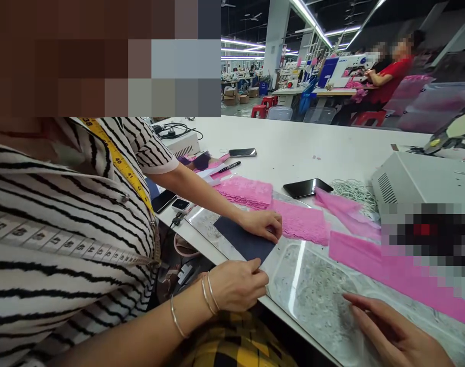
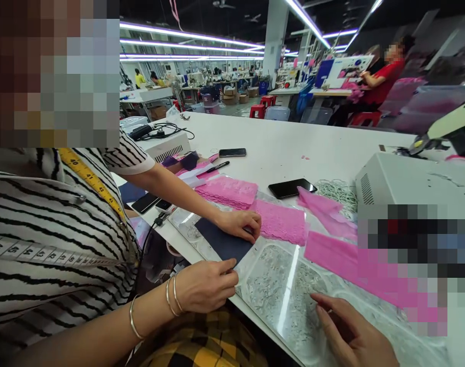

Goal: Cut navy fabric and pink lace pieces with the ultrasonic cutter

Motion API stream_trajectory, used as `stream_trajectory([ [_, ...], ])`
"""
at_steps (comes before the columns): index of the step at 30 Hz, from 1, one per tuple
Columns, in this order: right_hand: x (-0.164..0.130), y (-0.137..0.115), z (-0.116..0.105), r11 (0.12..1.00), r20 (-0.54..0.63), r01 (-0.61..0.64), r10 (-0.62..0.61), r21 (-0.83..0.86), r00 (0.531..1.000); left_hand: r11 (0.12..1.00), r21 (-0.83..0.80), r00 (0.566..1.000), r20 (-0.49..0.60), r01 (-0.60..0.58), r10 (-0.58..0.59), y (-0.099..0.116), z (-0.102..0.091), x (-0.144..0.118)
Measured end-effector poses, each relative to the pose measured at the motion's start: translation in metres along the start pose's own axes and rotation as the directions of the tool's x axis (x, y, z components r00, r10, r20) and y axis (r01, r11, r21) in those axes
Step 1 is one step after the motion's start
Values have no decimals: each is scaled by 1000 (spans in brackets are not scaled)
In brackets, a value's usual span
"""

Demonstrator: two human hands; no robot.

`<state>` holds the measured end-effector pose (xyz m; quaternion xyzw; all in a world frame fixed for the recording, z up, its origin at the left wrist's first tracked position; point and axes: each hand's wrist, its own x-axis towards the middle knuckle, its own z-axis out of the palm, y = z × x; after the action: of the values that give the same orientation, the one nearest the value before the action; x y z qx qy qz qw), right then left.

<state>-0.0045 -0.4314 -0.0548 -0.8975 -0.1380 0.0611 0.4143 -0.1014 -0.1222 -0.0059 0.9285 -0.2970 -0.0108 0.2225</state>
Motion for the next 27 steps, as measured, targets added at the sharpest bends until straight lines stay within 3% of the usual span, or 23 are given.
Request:
stream_trajectory([
  [2, 4, -16, 1, 998, 39, 68, -67, -16, 997, 996, 70, 998, -12, -62, 63, -6, 7, -4],
  [8, 23, -45, 25, 944, 83, 283, -272, -168, 959, 998, -12, 998, 21, -66, 66, -15, 14, -3],
  [11, 37, -57, 46, 874, 169, 412, -379, -256, 910, 982, 155, 988, 126, -104, 85, -11, 6, -3],
  [14, 51, -69, 62, 819, 198, 507, -468, -268, 861, 911, 359, 960, 253, -205, 116, -6, -1, -4],
  [18, 58, -76, 72, 759, 190, 589, -558, -277, 808, 810, 496, 945, 246, -313, 214, -5, -5, -5],
  [20, 56, -75, 72, 690, 211, 637, -605, -342, 768, 770, 543, 940, 251, -334, 230, -4, -7, -4],
  [24, 46, -64, 64, 456, 208, 734, -761, -503, 615, 754, 564, 940, 253, -336, 229, 0, -9, -1],
  [27, 37, -51, 52, 394, 178, 729, -802, -560, 570, 734, 589, 941, 214, -338, 262, 3, -9, 1],
])
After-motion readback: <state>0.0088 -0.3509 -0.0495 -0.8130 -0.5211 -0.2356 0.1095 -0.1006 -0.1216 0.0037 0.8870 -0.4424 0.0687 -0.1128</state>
